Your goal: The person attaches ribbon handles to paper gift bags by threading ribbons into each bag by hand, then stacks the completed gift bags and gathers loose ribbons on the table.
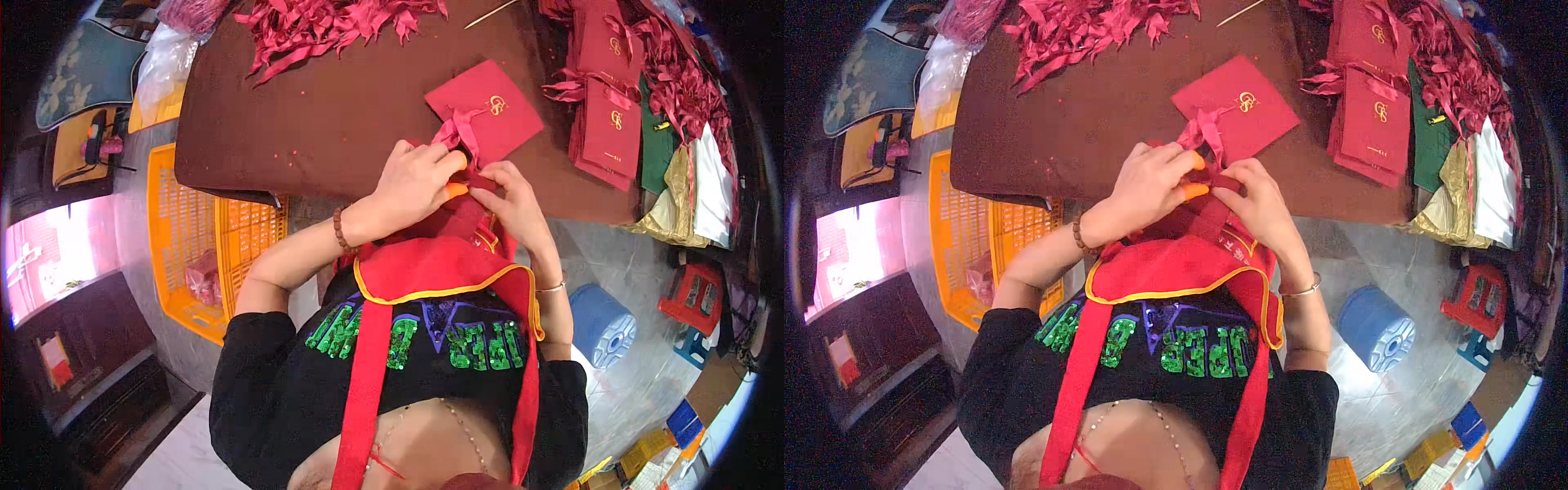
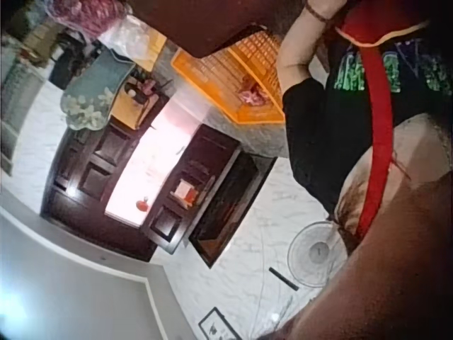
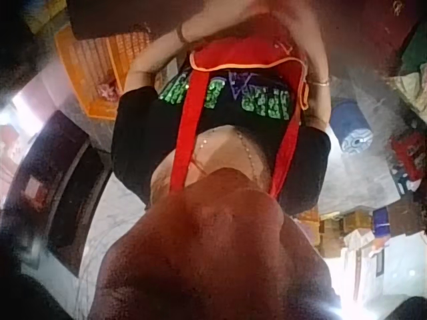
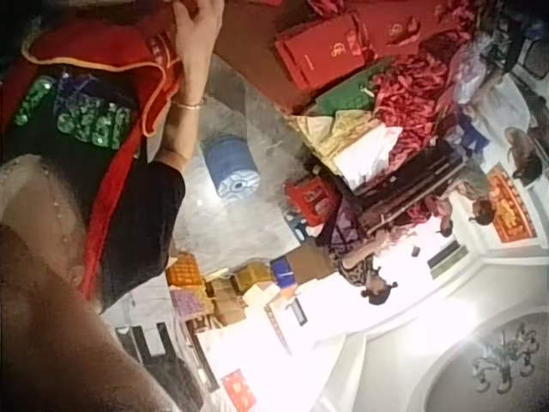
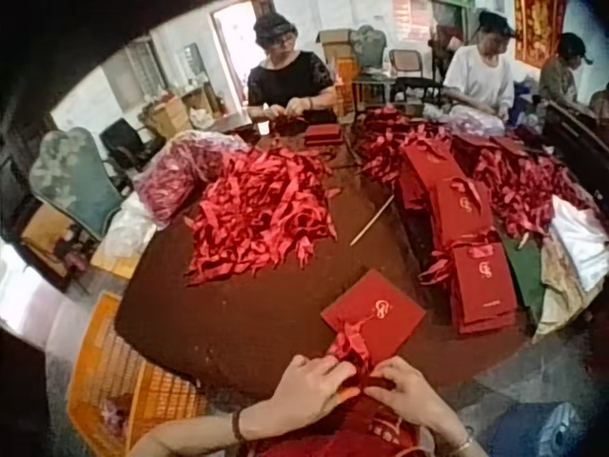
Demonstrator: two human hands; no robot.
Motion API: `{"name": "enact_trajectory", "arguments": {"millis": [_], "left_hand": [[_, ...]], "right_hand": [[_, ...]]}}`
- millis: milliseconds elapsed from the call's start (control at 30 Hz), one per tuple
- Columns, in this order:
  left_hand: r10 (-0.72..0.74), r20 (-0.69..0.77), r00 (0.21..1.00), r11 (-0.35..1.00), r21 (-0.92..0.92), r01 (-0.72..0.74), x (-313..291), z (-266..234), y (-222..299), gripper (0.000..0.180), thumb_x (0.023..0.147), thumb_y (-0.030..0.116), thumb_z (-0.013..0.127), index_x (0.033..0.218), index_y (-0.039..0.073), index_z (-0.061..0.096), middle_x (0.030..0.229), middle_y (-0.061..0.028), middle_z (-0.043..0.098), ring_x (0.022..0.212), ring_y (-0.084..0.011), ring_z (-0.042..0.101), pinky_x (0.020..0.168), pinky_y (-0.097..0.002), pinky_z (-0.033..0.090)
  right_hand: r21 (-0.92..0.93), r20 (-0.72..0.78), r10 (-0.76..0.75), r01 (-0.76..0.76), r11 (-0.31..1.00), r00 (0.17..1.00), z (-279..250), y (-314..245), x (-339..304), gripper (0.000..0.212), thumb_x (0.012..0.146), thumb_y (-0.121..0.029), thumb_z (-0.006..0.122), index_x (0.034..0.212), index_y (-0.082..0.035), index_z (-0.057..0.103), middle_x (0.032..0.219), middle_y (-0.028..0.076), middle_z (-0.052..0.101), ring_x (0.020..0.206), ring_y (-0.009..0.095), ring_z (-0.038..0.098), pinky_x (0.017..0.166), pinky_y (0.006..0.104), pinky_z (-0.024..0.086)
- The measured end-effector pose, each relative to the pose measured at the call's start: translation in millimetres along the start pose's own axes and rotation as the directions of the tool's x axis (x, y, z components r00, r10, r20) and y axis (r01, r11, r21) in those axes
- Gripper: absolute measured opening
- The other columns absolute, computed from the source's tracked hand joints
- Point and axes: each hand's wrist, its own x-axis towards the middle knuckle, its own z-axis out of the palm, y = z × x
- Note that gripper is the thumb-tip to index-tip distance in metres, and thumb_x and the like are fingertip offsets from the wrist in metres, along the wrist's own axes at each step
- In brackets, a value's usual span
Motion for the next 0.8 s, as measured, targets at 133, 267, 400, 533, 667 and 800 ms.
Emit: {"name": "enact_trajectory", "arguments": {"millis": [133,267,400,533,667,800], "left_hand": [[0.025,-0.035,0.999,0.997,-0.078,-0.028,2.2,4.2,-12.2,0.028,0.069,0.024,0.070,0.093,0.013,0.061,0.088,-0.0037,0.054,0.085,-0.0227,0.051,0.069,-0.0359,0.036],[0.067,0.006,0.998,0.997,-0.023,-0.067,5.4,-0.2,-17.2,0.026,0.067,0.026,0.070,0.089,0.014,0.063,0.090,-0.0010,0.054,0.093,-0.0222,0.045,0.076,-0.0379,0.032],[0.023,0.087,0.996,0.998,-0.065,-0.017,5.7,3.4,-17.9,0.024,0.069,0.030,0.068,0.087,0.014,0.063,0.087,0.0001,0.056,0.094,-0.0219,0.046,0.079,-0.0392,0.030],[-0.007,0.328,0.945,0.980,-0.183,0.071,13.1,-12.6,-21.3,0.018,0.075,0.030,0.064,0.084,0.014,0.063,0.087,-0.0004,0.058,0.094,-0.0231,0.046,0.079,-0.0401,0.030],[-0.052,0.428,0.903,0.969,-0.197,0.149,25.6,-5.1,-41.1,0.026,0.083,0.032,0.049,0.084,0.010,0.063,0.081,-0.0039,0.061,0.085,-0.0209,0.053,0.076,-0.0397,0.035],[-0.112,0.706,0.699,0.869,-0.271,0.413,47.5,-10.4,-46.8,0.024,0.073,0.027,0.054,0.074,0.004,0.061,0.054,-0.0048,0.051,0.052,-0.0103,0.048,0.053,-0.0303,0.035]], "right_hand": [[0.089,0.045,0.026,-0.030,0.996,0.999,-0.9,-2.2,1.3,0.022,0.079,-0.010,0.064,0.096,0.004,0.060,0.098,0.006,0.052,0.080,0.013,0.054,0.067,0.0234,0.045],[0.069,0.065,-0.013,0.009,0.998,0.998,-1.5,-4.9,2.4,0.022,0.078,-0.010,0.064,0.096,0.003,0.060,0.099,0.007,0.053,0.082,0.015,0.054,0.069,0.0257,0.044],[0.052,0.051,0.001,-0.003,0.999,0.999,-2.3,-12.8,0.5,0.022,0.078,-0.010,0.064,0.096,0.002,0.060,0.099,0.008,0.053,0.085,0.017,0.055,0.070,0.0272,0.045],[-0.012,0.040,-0.072,0.072,0.997,0.997,0.8,-22.2,-2.4,0.021,0.078,-0.009,0.063,0.095,0.002,0.060,0.098,0.010,0.053,0.087,0.021,0.056,0.072,0.0281,0.045],[-0.121,-0.057,-0.135,0.128,0.984,0.989,10.8,-31.4,-5.7,0.019,0.078,-0.007,0.063,0.095,0.001,0.059,0.099,0.012,0.055,0.086,0.023,0.057,0.074,0.0298,0.046],[-0.149,-0.126,-0.125,0.105,0.983,0.984,18.6,-32.7,-6.6,0.019,0.076,-0.006,0.065,0.093,-0.001,0.058,0.096,0.011,0.057,0.081,0.022,0.058,0.069,0.0296,0.046]]}}
